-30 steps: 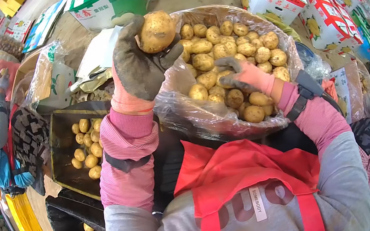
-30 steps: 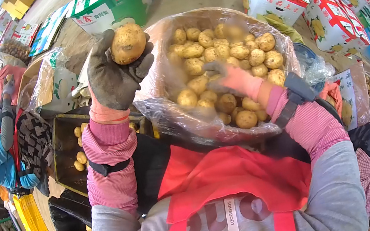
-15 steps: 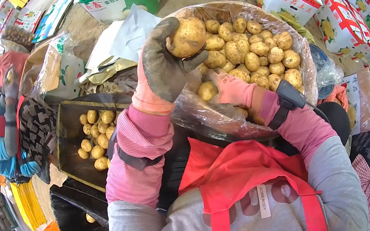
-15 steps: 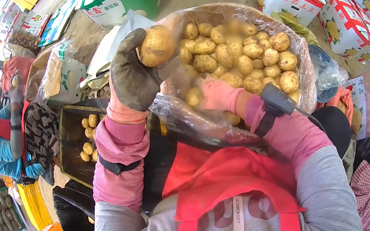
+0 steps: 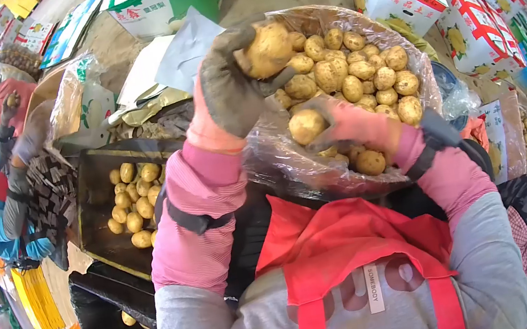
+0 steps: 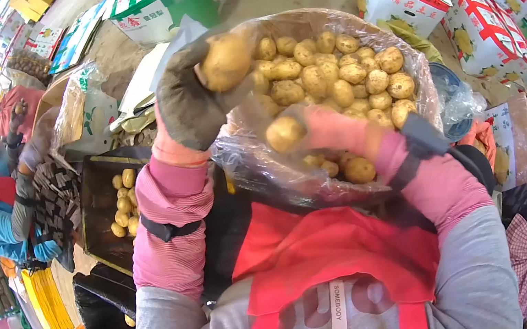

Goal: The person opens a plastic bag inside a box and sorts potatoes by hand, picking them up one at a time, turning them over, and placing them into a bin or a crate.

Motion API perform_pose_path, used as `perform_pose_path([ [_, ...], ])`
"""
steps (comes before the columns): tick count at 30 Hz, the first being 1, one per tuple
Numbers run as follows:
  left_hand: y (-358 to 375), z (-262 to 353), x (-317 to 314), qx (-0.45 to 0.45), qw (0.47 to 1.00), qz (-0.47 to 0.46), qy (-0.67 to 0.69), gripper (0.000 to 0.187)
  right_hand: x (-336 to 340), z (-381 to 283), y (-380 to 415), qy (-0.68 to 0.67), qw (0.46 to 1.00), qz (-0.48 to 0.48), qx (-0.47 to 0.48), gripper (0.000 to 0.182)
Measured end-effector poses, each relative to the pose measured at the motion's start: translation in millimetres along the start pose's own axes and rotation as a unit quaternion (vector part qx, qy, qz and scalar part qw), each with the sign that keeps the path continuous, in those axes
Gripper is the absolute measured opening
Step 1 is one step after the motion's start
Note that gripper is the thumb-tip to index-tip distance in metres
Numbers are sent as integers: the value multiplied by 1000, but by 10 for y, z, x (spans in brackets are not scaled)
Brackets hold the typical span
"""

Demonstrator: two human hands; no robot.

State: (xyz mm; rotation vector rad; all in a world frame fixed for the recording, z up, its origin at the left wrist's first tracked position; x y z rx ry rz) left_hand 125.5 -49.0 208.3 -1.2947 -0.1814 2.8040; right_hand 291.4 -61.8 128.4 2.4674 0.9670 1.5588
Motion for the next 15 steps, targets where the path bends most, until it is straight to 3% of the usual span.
perform_pose_path([
  [2, 45, 88, -48, 4, 999, -34, -20, 32, 249, -107, 269, -256, 960, -109, 30, 58],
  [3, 79, 40, -49, 8, 999, -44, -15, 32, 279, -51, 357, -256, 961, -100, 23, 58],
  [4, 100, 92, -75, -114, 983, -106, -102, 31, 265, 2, 470, -426, 890, -161, 7, 51],
  [5, 130, 182, -153, -237, 940, -164, -185, 31, 256, 55, 584, -580, 786, -214, -6, 46],
  [6, 60, -8, -112, 55, 986, -147, 59, 32, 221, 130, 654, -584, 780, -226, 17, 59],
  [7, 110, -71, -128, 75, 984, -156, 32, 34, 215, 174, 702, -584, 781, -219, 18, 59],
  [9, 195, -142, -220, 112, 975, -164, -95, 37, 184, 76, 769, -745, 581, -328, 11, 77],
  [13, 387, -333, -439, 146, 965, -187, -113, 55, 227, -15, 770, -729, 541, -413, 78, 83],
  [15, 405, -360, -501, 150, 955, -216, -136, 63, 209, -1, 759, -740, 528, -407, 95, 81],
])
Point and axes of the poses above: each hand's wrist, its own y-axis away from the middle knuckle, its own x-axis out of the back of the hand, z = x × y, the point moved 6 cm from there along -y, towards the middle knuckle, and after that the axes turned 14 degrees about -x, right-handed, at the moved point
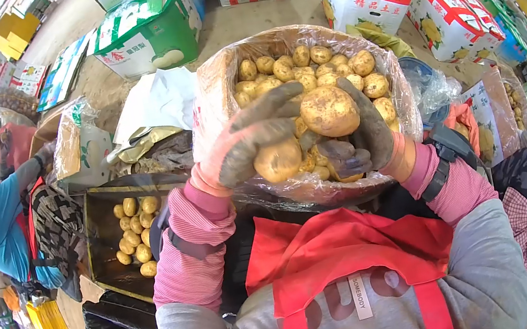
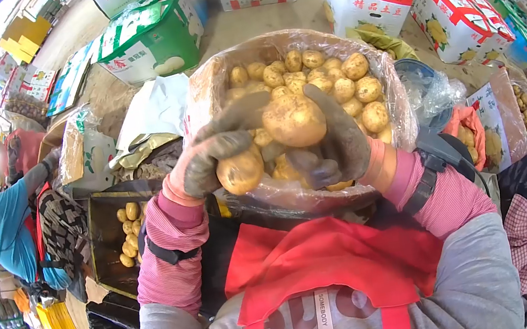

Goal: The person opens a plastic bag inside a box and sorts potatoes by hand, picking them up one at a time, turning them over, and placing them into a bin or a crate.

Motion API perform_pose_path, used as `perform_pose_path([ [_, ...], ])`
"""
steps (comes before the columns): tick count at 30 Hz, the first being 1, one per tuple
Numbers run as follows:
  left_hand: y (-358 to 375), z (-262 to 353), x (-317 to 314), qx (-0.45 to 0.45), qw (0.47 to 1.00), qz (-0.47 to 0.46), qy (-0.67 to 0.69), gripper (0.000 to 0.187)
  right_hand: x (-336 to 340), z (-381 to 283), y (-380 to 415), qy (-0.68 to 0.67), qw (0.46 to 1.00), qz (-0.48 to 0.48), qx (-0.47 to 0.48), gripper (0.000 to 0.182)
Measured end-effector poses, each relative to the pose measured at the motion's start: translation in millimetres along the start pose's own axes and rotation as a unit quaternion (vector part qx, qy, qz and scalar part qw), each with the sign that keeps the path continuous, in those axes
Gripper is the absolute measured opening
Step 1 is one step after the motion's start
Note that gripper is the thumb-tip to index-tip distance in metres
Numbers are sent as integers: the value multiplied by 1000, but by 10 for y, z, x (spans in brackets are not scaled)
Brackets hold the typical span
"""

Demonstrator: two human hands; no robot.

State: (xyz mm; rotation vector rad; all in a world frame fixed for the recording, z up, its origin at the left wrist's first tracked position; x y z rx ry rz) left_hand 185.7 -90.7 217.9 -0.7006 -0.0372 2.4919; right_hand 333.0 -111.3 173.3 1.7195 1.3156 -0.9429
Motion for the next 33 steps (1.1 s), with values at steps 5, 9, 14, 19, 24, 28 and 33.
perform_pose_path([
  [5, 89, -63, -118, 46, 998, -25, -32, 61, -367, -135, -111, -231, 865, 429, 119, 70],
  [9, 109, -155, -86, 87, 996, -16, -33, 57, -280, 2, -142, 25, 999, -19, 12, 77],
  [14, 31, -205, -149, 58, 998, 2, 21, 54, -44, -107, 120, 153, 929, 337, -17, 83],
  [19, 1, -124, -149, -50, 982, 8, -184, 57, -170, -203, 222, 278, 841, 455, 95, 66],
  [24, 127, 61, -256, -75, 991, 70, -91, 58, -44, -212, 320, 255, 857, 432, 117, 50],
  [28, 627, 635, 97, -148, 982, 103, 58, 51, 120, -181, 557, 216, 836, 459, 212, 26],
  [33, 1917, 967, 1476, -292, 888, 344, 86, 41, 266, -164, 527, 152, 863, 447, 181, 27],
])
Point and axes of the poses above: each hand's wrist, its own y-axis away from the middle knuckle, its own x-axis out of the back of the hand, z = x × y, the point moved 6 cm from there along -y, towards the middle knuckle, and after that the axes turned 14 degrees about -x, right-handed, at the moved point
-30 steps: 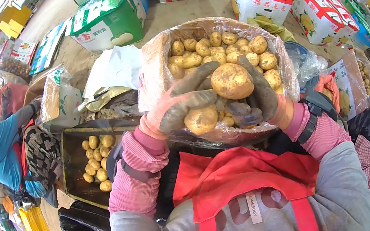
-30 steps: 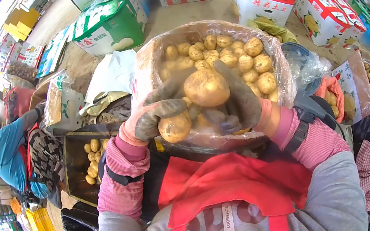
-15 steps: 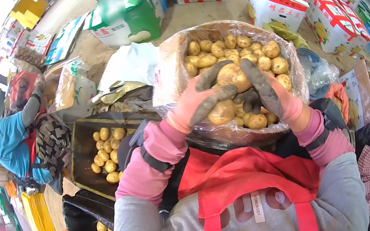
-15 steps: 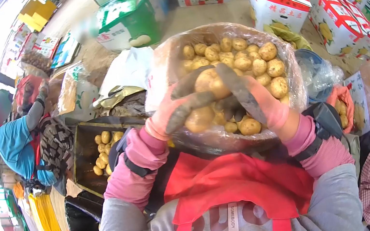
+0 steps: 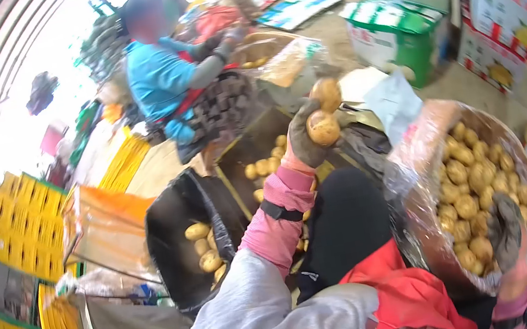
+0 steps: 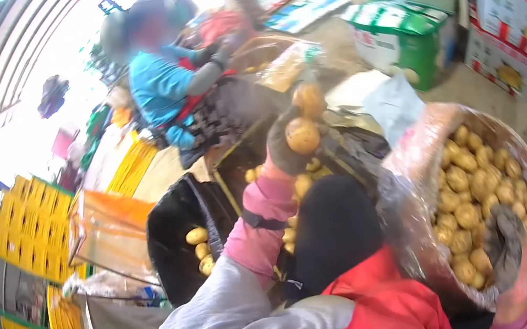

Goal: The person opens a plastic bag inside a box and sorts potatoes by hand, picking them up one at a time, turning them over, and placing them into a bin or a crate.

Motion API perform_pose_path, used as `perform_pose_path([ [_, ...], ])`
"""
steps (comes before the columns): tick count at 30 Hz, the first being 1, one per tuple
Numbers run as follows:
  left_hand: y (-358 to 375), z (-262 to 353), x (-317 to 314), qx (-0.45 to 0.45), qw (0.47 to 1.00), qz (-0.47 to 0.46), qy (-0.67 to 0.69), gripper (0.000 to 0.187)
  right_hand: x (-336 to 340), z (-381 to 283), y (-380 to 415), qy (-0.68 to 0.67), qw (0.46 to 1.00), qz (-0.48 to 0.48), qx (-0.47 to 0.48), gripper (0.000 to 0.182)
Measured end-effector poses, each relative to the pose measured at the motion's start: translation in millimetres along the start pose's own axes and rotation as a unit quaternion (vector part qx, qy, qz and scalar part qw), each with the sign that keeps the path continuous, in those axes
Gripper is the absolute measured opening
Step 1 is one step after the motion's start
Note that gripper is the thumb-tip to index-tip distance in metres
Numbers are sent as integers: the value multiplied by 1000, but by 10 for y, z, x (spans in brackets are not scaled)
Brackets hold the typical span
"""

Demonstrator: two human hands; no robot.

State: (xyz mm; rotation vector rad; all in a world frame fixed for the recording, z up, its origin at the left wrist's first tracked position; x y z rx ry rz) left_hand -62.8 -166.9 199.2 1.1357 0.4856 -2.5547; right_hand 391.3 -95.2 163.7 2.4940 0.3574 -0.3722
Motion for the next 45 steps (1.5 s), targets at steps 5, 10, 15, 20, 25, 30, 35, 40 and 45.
perform_pose_path([
  [5, 278, -259, 2461, -81, 985, 91, -120, 31, -284, -69, 87, 9, 999, -30, -33, 28],
  [10, 584, -18, 2294, 81, 577, -2, -813, 44, -323, 17, 27, -4, 997, -59, -53, 26],
  [15, -370, 131, 1701, -148, 643, -78, -748, 40, -314, 20, 21, 7, 998, -57, -33, 28],
  [20, -727, -272, -650, -155, 909, -63, -382, 43, -333, 39, -30, 36, 997, -72, -18, 30],
  [25, -526, -1350, -1700, -155, 922, -242, -260, 47, -258, -78, -14, 131, 991, -25, 25, 33],
  [30, -429, -2031, -989, -182, 671, -267, -667, 45, 246, -570, -64, 187, 978, 10, 91, 44],
  [35, -325, -1717, -1201, -278, 571, -378, -673, 42, 1144, -1153, -281, 531, 766, 63, 357, 34],
  [40, -368, -1694, -1425, -33, 860, -248, -444, 41, 1548, -1101, -849, 372, 906, 193, 65, 35],
  [45, -350, -1694, -1438, -88, 789, -334, -508, 43, 1427, -879, -873, 775, 577, 243, -88, 62],
])
Point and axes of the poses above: each hand's wrist, its own y-axis away from the middle knuckle, its own x-axis out of the back of the hand, z = x × y, the point moved 6 cm from there along -y, towards the middle knuckle, and after that the axes turned 14 degrees about -x, right-handed, at the moved point
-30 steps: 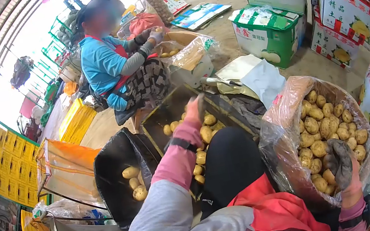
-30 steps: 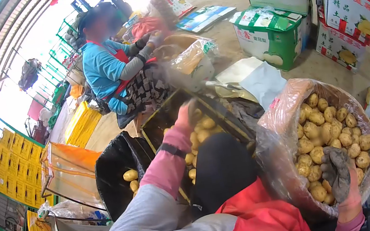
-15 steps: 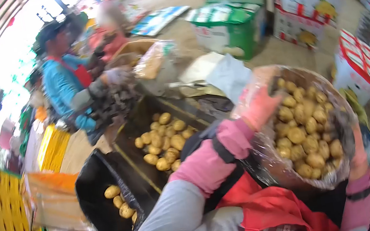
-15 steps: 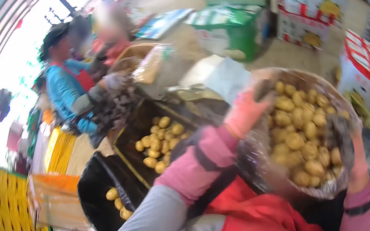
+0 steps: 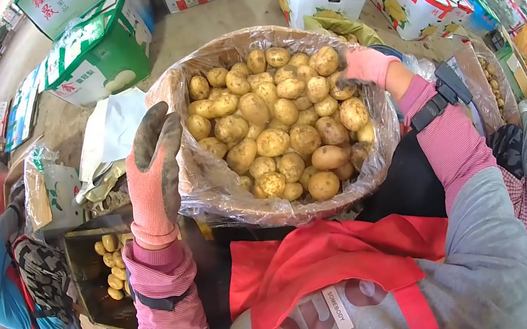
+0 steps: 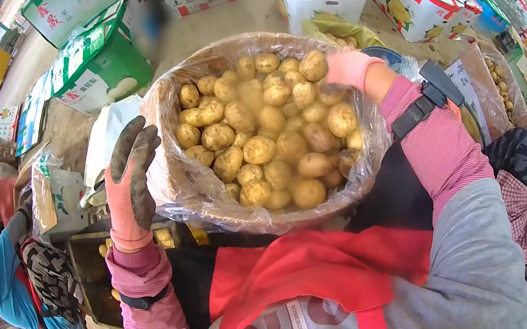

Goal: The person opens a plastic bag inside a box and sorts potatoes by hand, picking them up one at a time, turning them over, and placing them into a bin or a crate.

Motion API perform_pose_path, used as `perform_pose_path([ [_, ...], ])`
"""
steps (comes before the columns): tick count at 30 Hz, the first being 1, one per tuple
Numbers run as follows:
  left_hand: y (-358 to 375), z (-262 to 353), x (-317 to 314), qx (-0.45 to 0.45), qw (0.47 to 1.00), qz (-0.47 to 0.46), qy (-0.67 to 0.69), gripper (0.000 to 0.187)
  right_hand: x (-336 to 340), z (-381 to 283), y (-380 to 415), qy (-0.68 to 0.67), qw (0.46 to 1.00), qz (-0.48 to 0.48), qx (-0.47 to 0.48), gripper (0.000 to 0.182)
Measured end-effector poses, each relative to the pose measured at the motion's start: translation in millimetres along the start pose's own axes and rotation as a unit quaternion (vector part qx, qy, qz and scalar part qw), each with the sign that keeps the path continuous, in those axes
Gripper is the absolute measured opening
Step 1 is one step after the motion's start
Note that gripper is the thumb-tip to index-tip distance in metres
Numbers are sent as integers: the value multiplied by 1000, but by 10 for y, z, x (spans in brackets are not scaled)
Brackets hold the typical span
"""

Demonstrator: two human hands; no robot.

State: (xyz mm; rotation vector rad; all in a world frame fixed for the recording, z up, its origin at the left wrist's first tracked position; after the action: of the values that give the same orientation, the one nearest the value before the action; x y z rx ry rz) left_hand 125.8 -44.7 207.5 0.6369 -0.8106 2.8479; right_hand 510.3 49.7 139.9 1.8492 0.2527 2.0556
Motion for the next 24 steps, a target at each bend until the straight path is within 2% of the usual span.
perform_pose_path([
  [1, -7, 19, -33, 34, 998, 15, 45, 43, -17, -42, 129, 4, 998, -56, -36, 61],
  [4, 23, 20, -119, 86, 988, 40, 118, 43, -407, -51, 13, 29, 996, -73, -42, 63],
  [8, 55, -76, -133, 109, 974, 74, 185, 43, -294, -91, 97, -2, 998, -18, -64, 64],
  [10, 92, -122, -70, 101, 978, 65, 171, 45, -158, -100, 206, 16, 999, -11, -48, 65],
  [12, 130, -128, -45, 96, 976, 82, 179, 47, 92, -156, 493, -143, 989, -13, -21, 64],
  [13, 130, -56, -54, 95, 975, 87, 179, 47, 72, -257, 634, -347, 928, -130, 39, 63],
  [14, 101, 124, -132, 102, 970, 69, 210, 47, 67, -376, 807, -530, 807, -242, 96, 63],
  [15, 90, 255, -224, 108, 963, 50, 241, 47, 82, -465, 933, -530, 807, -243, 99, 63],
  [16, 112, 287, -339, 104, 945, 30, 308, 48, 128, -712, 1125, -626, 684, -338, 159, 62],
  [17, 139, 347, -463, 103, 929, -3, 356, 53, 207, -927, 1320, -699, 537, -422, 213, 61],
  [18, 167, 414, -592, 102, 909, -37, 403, 57, 228, -1052, 1445, -699, 535, -421, 218, 61],
  [20, 179, 560, -727, -22, 937, -67, 343, 74, 276, -1275, 1678, -753, 396, -478, 218, 62],
  [21, 196, 656, -784, 6, 918, -51, 394, 80, 224, -1349, 1745, -751, 351, -517, 215, 64],
  [22, 234, 763, -838, 80, 883, -70, 456, 81, 173, -1374, 1763, -749, 350, -520, 217, 64],
  [24, 262, 652, -775, 14, 939, -62, 338, 84, 147, -1431, 1784, -745, 364, -513, 223, 66],
])
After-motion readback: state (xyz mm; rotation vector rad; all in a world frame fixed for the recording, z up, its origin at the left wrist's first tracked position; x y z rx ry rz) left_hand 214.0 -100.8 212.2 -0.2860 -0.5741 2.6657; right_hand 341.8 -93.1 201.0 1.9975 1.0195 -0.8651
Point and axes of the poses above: each hand's wrist, its own y-axis away from the middle knuckle, its own x-axis out of the back of the hand, z = x × y, the point moved 6 cm from there along -y, towards the middle knuckle, and after that the axes turned 14 degrees about -x, right-handed, at the moved point
